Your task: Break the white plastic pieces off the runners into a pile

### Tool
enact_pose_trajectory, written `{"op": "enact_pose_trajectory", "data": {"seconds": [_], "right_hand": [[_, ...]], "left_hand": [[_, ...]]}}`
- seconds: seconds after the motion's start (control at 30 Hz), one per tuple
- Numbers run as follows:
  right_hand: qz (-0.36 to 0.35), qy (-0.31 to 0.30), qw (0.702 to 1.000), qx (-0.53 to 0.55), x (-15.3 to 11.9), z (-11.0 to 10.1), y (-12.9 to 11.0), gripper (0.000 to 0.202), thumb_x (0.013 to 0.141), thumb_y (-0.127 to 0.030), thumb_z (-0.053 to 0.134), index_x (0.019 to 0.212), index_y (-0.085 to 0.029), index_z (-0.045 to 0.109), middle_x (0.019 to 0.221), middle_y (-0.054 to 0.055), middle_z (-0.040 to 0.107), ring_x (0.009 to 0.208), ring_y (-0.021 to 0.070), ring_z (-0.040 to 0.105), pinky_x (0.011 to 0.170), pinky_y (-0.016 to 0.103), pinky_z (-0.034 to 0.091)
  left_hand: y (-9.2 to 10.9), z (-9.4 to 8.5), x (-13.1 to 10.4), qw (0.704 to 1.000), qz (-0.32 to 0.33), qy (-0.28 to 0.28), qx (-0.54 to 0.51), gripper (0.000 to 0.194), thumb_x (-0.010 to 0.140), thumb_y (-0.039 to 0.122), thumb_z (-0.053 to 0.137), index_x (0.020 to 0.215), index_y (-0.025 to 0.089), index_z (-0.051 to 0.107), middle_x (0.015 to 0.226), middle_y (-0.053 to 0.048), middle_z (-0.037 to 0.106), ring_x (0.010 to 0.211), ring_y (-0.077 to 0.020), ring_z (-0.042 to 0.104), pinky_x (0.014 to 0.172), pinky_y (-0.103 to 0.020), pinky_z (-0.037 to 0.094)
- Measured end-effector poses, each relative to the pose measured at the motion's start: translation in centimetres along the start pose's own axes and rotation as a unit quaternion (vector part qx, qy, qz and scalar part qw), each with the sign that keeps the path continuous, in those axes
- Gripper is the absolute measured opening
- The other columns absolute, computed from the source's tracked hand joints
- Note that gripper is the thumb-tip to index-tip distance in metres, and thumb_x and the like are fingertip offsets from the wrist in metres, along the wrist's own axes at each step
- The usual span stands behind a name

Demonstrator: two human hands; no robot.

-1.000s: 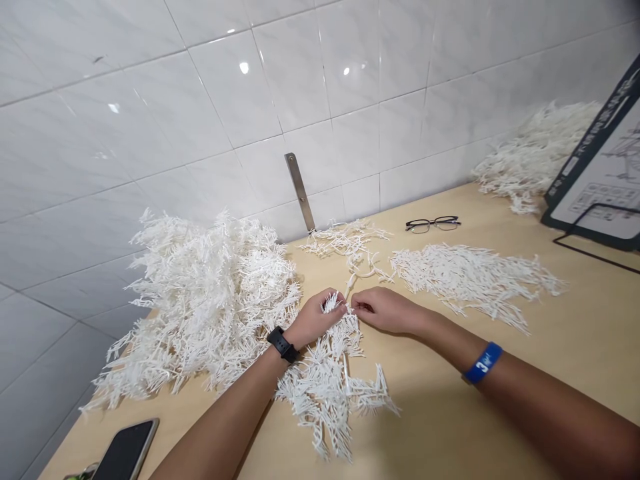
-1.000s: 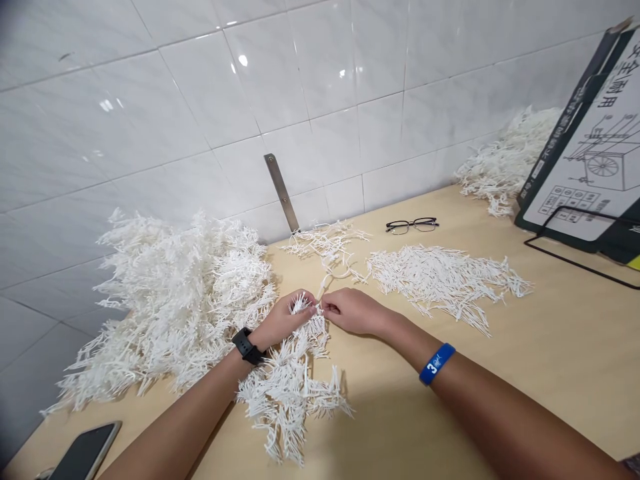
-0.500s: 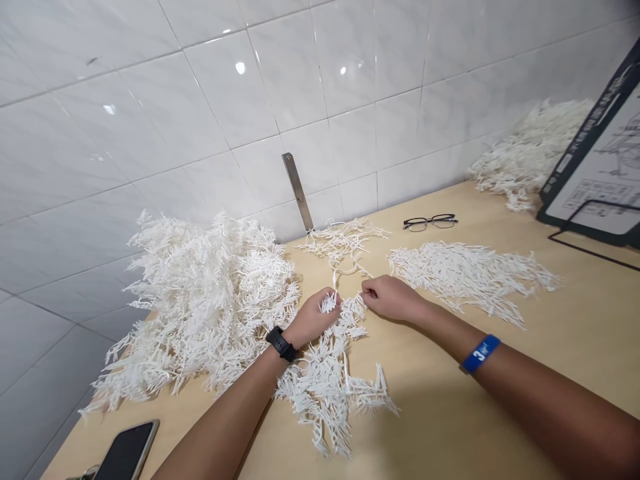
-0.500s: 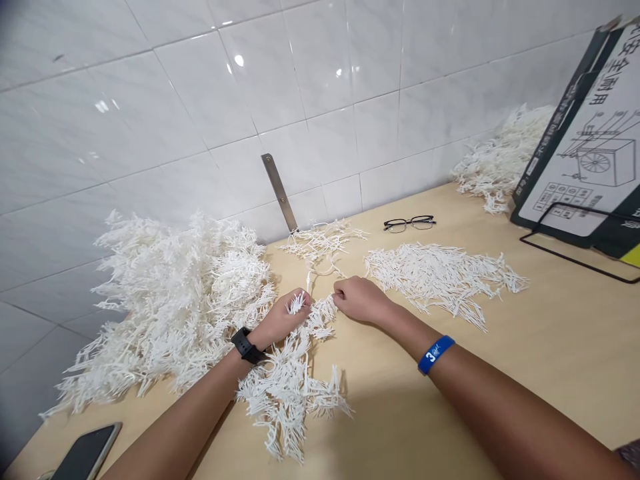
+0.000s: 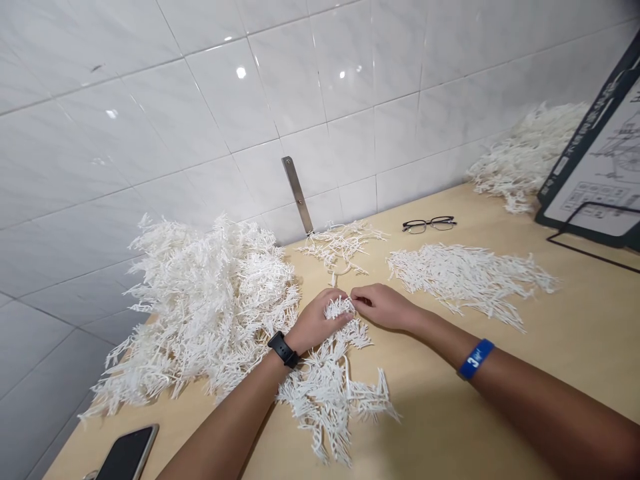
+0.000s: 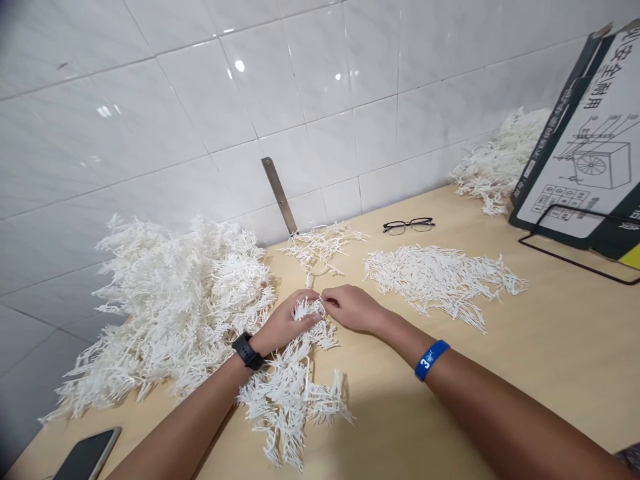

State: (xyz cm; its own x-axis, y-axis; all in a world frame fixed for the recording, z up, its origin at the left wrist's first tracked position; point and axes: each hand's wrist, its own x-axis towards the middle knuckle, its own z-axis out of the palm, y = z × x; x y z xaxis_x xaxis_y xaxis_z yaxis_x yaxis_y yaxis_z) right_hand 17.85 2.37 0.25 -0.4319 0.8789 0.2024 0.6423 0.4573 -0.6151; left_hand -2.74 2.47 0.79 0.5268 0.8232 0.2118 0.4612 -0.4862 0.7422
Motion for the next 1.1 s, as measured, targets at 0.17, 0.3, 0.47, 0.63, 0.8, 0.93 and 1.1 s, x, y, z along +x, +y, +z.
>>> {"op": "enact_pose_trajectory", "data": {"seconds": [0.17,0.3,0.47,0.63,0.8,0.93,1.1], "right_hand": [[0.017,0.016,0.998,-0.052,0.1,0.2,-0.7,0.021,0.084,-0.02,0.047,0.063,-0.02,0.051,0.062,0.001,0.058,0.058,0.0137,0.046,0.056,0.027,0.022],[0.041,0.019,0.989,-0.142,0.3,0.1,-1.4,0.02,0.082,-0.019,0.049,0.062,-0.019,0.053,0.064,0.004,0.061,0.058,0.015,0.048,0.055,0.029,0.02],[0.163,0.067,0.953,-0.248,0.0,-2.6,-0.1,0.027,0.09,-0.024,0.04,0.078,-0.018,0.064,0.074,0.009,0.067,0.063,0.0187,0.055,0.056,0.029,0.023],[0.284,0.034,0.917,-0.278,-0.3,-4.9,1.5,0.03,0.09,-0.031,0.043,0.088,-0.014,0.068,0.088,0.016,0.069,0.077,0.0246,0.062,0.061,0.03,0.031],[0.24,0.075,0.957,-0.144,-0.3,-2.7,0.0,0.037,0.09,-0.049,0.047,0.079,-0.017,0.063,0.074,0.008,0.064,0.065,0.0187,0.055,0.057,0.028,0.029],[0.081,0.0,0.996,0.049,-0.2,0.2,-1.1,0.024,0.088,-0.037,0.05,0.074,-0.018,0.058,0.065,-0.001,0.056,0.06,0.0124,0.046,0.055,0.024,0.028],[0.013,-0.02,0.998,0.06,-0.1,1.1,-0.8,0.02,0.086,-0.026,0.048,0.069,-0.018,0.054,0.061,-0.004,0.051,0.058,0.0107,0.044,0.056,0.023,0.026]], "left_hand": [[-0.1,0.1,0.0,0.997,-0.056,-0.034,0.046,0.03,0.089,0.045,0.053,0.083,0.017,0.062,0.08,-0.002,0.065,0.076,-0.017,0.057,0.071,-0.026,0.043],[-0.1,0.0,-0.1,0.996,-0.047,-0.044,0.065,0.032,0.09,0.043,0.05,0.076,0.016,0.059,0.071,0.001,0.062,0.069,-0.0145,0.053,0.064,-0.024,0.038],[-0.1,-0.1,-0.4,0.996,-0.063,-0.056,0.043,0.029,0.088,0.041,0.052,0.083,0.015,0.064,0.08,-0.001,0.068,0.075,-0.0162,0.058,0.069,-0.024,0.042],[0.0,0.0,-0.3,0.995,-0.084,-0.035,0.037,0.032,0.088,0.045,0.053,0.084,0.015,0.064,0.084,-0.002,0.069,0.078,-0.0172,0.06,0.072,-0.025,0.044],[-0.3,0.0,-0.3,0.996,-0.083,-0.033,0.013,0.033,0.089,0.045,0.054,0.088,0.015,0.064,0.088,-0.004,0.069,0.081,-0.0178,0.06,0.075,-0.025,0.044],[-0.4,0.0,-0.3,0.996,-0.074,-0.039,0.017,0.033,0.09,0.045,0.051,0.082,0.014,0.061,0.08,-0.001,0.065,0.074,-0.0148,0.055,0.069,-0.023,0.04],[-0.5,0.1,-0.2,0.997,-0.069,-0.042,0.01,0.032,0.09,0.043,0.05,0.081,0.014,0.059,0.078,0.001,0.062,0.074,-0.0139,0.052,0.069,-0.022,0.039]]}}
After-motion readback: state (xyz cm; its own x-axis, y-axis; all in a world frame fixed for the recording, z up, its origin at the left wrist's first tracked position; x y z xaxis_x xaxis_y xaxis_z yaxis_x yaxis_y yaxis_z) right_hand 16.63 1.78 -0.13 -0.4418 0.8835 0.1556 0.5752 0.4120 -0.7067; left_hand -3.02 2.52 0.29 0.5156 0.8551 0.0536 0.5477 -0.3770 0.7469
